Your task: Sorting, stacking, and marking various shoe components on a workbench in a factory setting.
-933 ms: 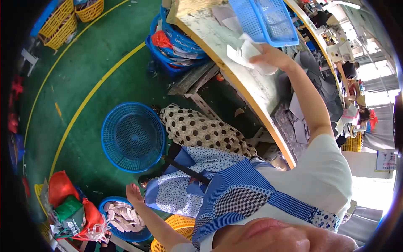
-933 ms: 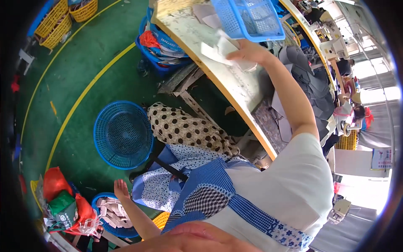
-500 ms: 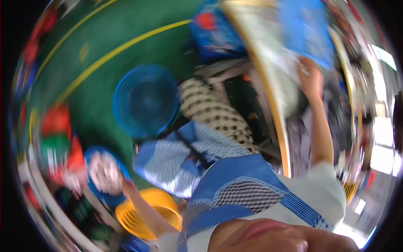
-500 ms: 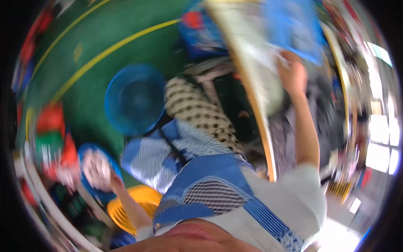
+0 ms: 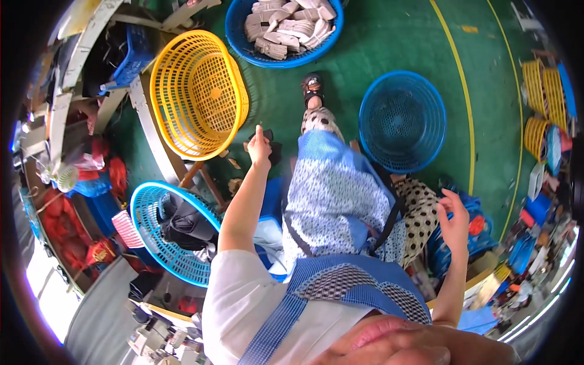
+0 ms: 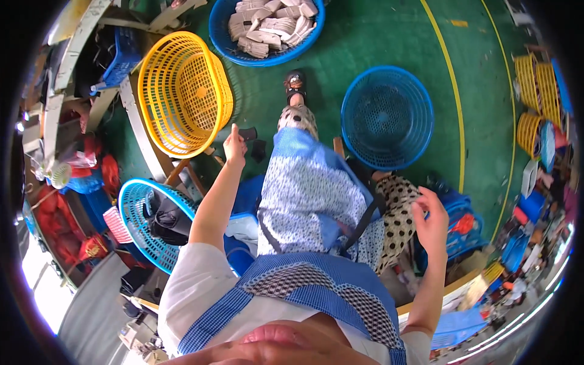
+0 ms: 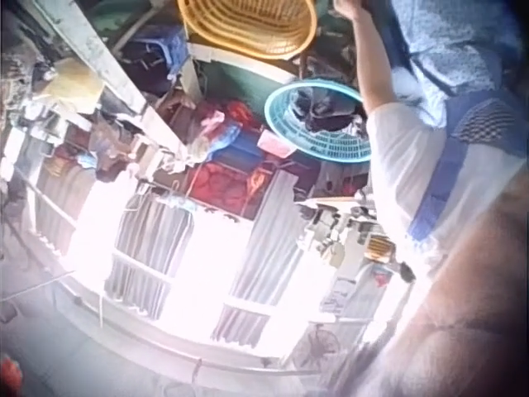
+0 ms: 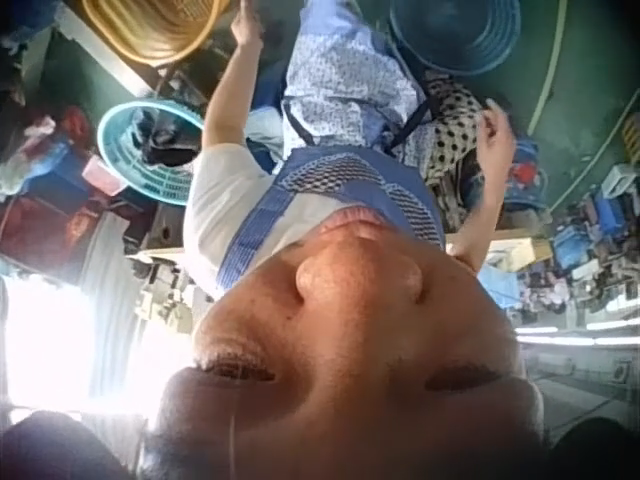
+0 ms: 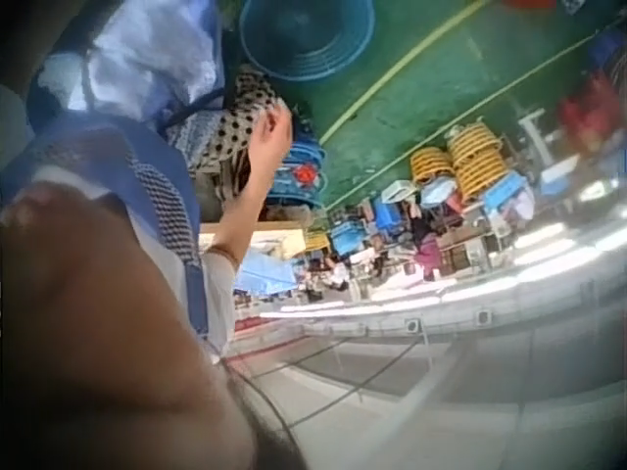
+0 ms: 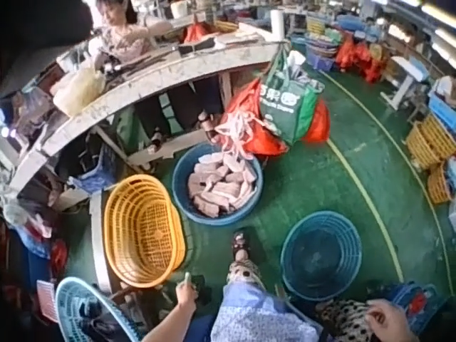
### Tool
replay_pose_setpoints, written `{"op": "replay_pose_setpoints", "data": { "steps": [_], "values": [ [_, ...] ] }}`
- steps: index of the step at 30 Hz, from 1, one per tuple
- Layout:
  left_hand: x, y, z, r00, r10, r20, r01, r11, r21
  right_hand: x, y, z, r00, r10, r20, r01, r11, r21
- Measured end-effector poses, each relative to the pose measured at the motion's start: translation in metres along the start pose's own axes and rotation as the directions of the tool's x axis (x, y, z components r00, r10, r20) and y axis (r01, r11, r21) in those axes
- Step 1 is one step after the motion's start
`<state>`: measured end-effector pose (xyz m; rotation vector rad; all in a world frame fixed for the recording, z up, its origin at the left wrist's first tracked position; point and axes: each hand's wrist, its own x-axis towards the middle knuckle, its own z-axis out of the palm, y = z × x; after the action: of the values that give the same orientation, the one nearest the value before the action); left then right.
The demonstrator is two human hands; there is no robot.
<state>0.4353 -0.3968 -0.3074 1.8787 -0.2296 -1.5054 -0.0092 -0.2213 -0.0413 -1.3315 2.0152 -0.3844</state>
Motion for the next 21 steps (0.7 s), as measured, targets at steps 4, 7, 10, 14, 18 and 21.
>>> {"op": "replay_pose_setpoints", "data": {
  "steps": [4,7,10,14,18,21],
  "values": [
    [0.016,0.022,0.049,0.999,0.032,0.032,-0.027,0.990,-0.140,0.115,-0.009,0.011,0.959,-0.079,0.273,0.119,0.984,-0.133],
    [0.056,0.039,0.076,0.993,0.091,0.071,-0.080,0.985,-0.151,0.212,-0.022,0.045,0.881,-0.174,0.441,0.268,0.950,-0.160],
    [0.098,0.054,0.107,0.977,0.175,0.119,-0.163,0.981,-0.101,0.320,-0.014,0.105,0.768,-0.238,0.594,0.384,0.914,-0.131],
    [0.055,0.078,0.204,0.953,0.123,0.276,-0.060,0.973,-0.224,0.475,0.003,0.217,0.785,-0.199,0.587,0.442,0.843,-0.306],
    [0.022,0.050,0.266,0.796,-0.222,0.563,0.370,0.914,-0.164,0.613,-0.038,0.327,0.841,-0.517,0.160,0.532,0.740,-0.410],
    [0.027,0.049,0.261,0.789,0.013,0.614,0.124,0.976,-0.180,0.631,-0.096,0.377,0.634,-0.772,-0.052,0.657,0.573,-0.490]
  ]
}}
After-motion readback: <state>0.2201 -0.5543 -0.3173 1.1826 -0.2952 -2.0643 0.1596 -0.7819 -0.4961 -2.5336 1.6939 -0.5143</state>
